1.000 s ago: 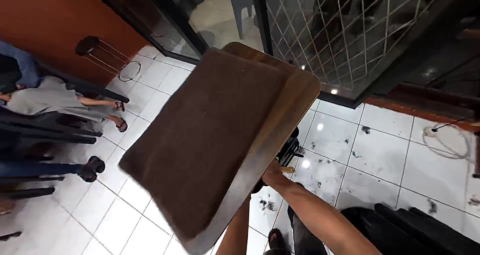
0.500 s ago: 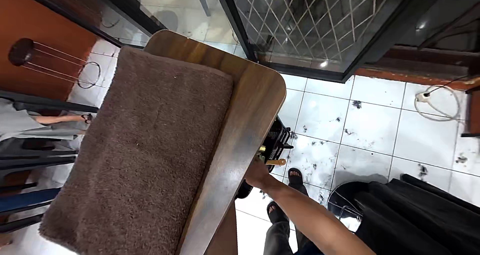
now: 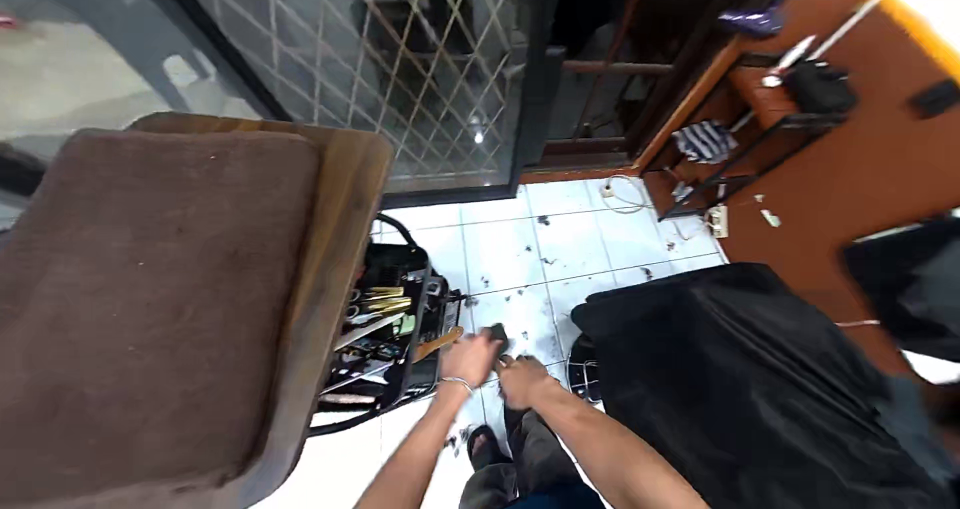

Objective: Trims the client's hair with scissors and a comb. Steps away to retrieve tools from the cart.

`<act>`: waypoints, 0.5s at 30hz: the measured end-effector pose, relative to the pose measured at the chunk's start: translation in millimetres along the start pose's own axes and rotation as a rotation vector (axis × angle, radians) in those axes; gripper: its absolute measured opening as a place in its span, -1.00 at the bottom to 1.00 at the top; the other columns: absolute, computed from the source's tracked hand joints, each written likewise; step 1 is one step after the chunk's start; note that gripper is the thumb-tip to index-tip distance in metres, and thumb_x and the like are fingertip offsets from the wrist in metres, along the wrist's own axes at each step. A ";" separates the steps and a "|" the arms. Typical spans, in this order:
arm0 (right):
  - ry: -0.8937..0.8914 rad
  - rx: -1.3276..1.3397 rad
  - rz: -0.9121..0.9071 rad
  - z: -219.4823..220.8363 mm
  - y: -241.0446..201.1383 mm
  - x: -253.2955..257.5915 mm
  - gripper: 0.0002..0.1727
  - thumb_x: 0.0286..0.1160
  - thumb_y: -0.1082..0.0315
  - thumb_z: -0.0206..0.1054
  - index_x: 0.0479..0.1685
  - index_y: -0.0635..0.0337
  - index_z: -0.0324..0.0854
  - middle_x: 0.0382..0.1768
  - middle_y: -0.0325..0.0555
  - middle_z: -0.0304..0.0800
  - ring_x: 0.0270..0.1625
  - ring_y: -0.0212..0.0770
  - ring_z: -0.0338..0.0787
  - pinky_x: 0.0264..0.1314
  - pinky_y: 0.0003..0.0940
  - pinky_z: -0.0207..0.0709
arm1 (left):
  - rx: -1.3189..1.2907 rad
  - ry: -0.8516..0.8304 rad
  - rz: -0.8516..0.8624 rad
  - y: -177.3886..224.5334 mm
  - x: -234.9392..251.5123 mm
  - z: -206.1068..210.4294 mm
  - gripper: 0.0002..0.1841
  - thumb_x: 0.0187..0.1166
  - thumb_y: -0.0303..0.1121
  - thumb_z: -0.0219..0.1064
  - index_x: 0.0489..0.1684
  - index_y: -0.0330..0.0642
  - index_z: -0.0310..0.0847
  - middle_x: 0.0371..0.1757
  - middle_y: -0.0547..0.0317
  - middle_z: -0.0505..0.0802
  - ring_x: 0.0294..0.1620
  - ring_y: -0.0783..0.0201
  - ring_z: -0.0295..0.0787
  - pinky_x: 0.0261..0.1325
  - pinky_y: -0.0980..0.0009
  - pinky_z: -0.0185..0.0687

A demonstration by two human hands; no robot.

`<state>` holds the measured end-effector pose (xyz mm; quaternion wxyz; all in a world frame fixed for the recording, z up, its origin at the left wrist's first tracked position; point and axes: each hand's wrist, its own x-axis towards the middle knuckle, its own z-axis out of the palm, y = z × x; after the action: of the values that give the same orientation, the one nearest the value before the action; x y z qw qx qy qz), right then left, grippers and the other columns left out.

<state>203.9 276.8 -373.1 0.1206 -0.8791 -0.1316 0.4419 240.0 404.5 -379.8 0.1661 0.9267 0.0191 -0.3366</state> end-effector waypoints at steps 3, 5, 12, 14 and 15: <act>0.335 0.211 -0.163 19.1 13.2 -39.4 -0.38 0.62 0.30 0.26 0.74 -0.04 0.41 0.56 0.12 0.60 0.57 0.16 0.60 0.60 0.23 0.40 | -0.146 0.129 0.016 -28.5 -4.9 -6.5 -0.40 0.76 0.10 0.13 0.48 -0.21 0.61 0.32 -0.40 0.78 0.40 -0.37 0.69 0.41 -0.44 0.47; 0.502 0.798 0.019 15.8 32.7 -56.9 -0.58 0.83 0.32 -0.02 0.39 0.25 0.68 0.32 0.22 0.77 0.44 0.12 0.71 0.54 0.16 0.47 | -0.453 0.189 0.340 18.2 -63.2 -21.7 -0.46 0.81 -0.07 0.15 0.33 -0.49 0.63 0.20 -0.48 0.79 0.30 -0.25 0.75 0.45 -0.25 0.51; 0.684 2.287 -0.233 39.8 27.0 -156.1 -0.11 0.82 -0.28 -0.51 0.51 0.25 0.47 0.21 0.07 0.79 0.16 -0.14 0.79 0.25 -0.11 0.64 | -0.550 0.503 0.628 118.3 -136.7 83.7 -0.48 0.81 -0.18 0.15 0.12 -0.66 0.67 0.02 -0.54 0.84 0.14 -0.29 0.83 0.35 -0.17 0.59; 0.692 1.919 -0.316 55.9 35.0 -206.1 -0.34 0.89 0.01 -0.30 0.71 0.24 0.33 0.56 0.12 0.56 0.56 -0.01 0.58 0.55 0.14 0.45 | -0.794 0.515 0.459 141.9 -139.1 77.4 -0.53 0.84 -0.24 0.06 0.03 -0.62 0.70 -0.06 -0.32 0.86 0.08 0.08 0.83 0.34 0.17 0.63; 0.733 1.680 -0.343 65.0 41.0 -231.1 -0.40 0.86 0.17 -0.09 0.81 0.23 0.21 0.69 0.16 0.40 0.70 0.04 0.44 0.68 0.18 0.33 | -0.964 0.501 0.400 156.1 -145.5 78.4 -0.50 0.87 -0.23 -0.02 -0.15 -0.57 0.69 -0.25 -0.12 0.83 -0.12 0.30 0.80 0.14 0.33 0.67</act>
<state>23.6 166.5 -252.1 0.8147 -0.5568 0.1493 0.0633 102.1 243.1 -298.4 0.6202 0.7834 0.0337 -0.0223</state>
